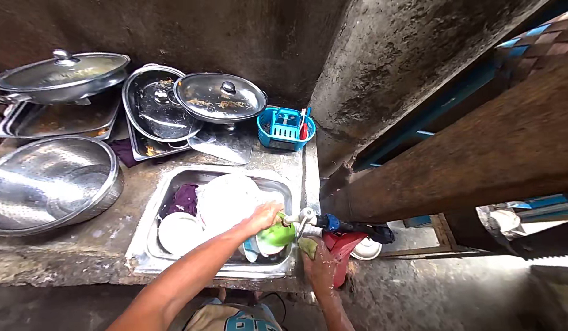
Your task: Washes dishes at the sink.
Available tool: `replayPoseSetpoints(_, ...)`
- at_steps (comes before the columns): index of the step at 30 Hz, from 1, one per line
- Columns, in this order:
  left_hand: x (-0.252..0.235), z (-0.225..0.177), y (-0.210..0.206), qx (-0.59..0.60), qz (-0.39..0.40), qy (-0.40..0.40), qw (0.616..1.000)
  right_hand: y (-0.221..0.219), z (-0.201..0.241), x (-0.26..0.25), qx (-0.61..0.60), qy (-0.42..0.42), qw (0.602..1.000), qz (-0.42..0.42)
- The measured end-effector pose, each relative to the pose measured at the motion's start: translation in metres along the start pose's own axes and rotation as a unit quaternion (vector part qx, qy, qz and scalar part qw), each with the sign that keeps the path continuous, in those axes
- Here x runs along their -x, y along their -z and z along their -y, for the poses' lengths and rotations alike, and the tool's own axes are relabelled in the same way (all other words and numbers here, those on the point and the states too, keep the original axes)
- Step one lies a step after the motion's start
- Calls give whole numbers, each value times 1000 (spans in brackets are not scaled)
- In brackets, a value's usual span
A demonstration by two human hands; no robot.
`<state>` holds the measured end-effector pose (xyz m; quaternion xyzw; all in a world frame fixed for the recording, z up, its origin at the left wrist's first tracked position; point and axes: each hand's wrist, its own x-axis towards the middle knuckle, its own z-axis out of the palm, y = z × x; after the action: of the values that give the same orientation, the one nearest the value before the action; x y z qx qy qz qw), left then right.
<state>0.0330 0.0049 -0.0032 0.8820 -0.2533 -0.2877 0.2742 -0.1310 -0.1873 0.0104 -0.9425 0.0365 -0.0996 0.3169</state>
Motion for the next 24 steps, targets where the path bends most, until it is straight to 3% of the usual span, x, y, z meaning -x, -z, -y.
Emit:
replayPoseSetpoints(2,13,5,9,61,-83,6,995,-7,29,-3,-34,-98,992,71)
replayPoseSetpoints(4,27,4,12,129,-198,59,970,-30,44,-7,-97,-142,980,103)
replayPoseSetpoints(7,47,10,2,187,-317,105,924,-70,57,-26,-112,-111,987,39)
replayPoseSetpoints(9,62,11,-11,254,-333,128,899,-96,62,-46,-73,-91,993,-5)
replayPoseSetpoints(12,74,2,-30,348,-365,135,853,-126,75,-63,-77,12,997,22)
replayPoseSetpoints(15,69,25,-21,413,-416,204,784,-126,92,-50,-88,135,972,171)
replayPoseSetpoints(17,76,36,-20,427,-416,207,776,-123,87,-50,-59,208,958,189)
replayPoseSetpoints(20,79,38,-31,440,-408,195,776,-128,87,-76,68,146,964,213)
replayPoseSetpoints(22,73,32,-34,450,-404,208,769,-134,98,-84,71,91,965,237)
replayPoseSetpoints(24,72,38,-22,443,-406,236,764,-126,113,-78,41,107,952,285)
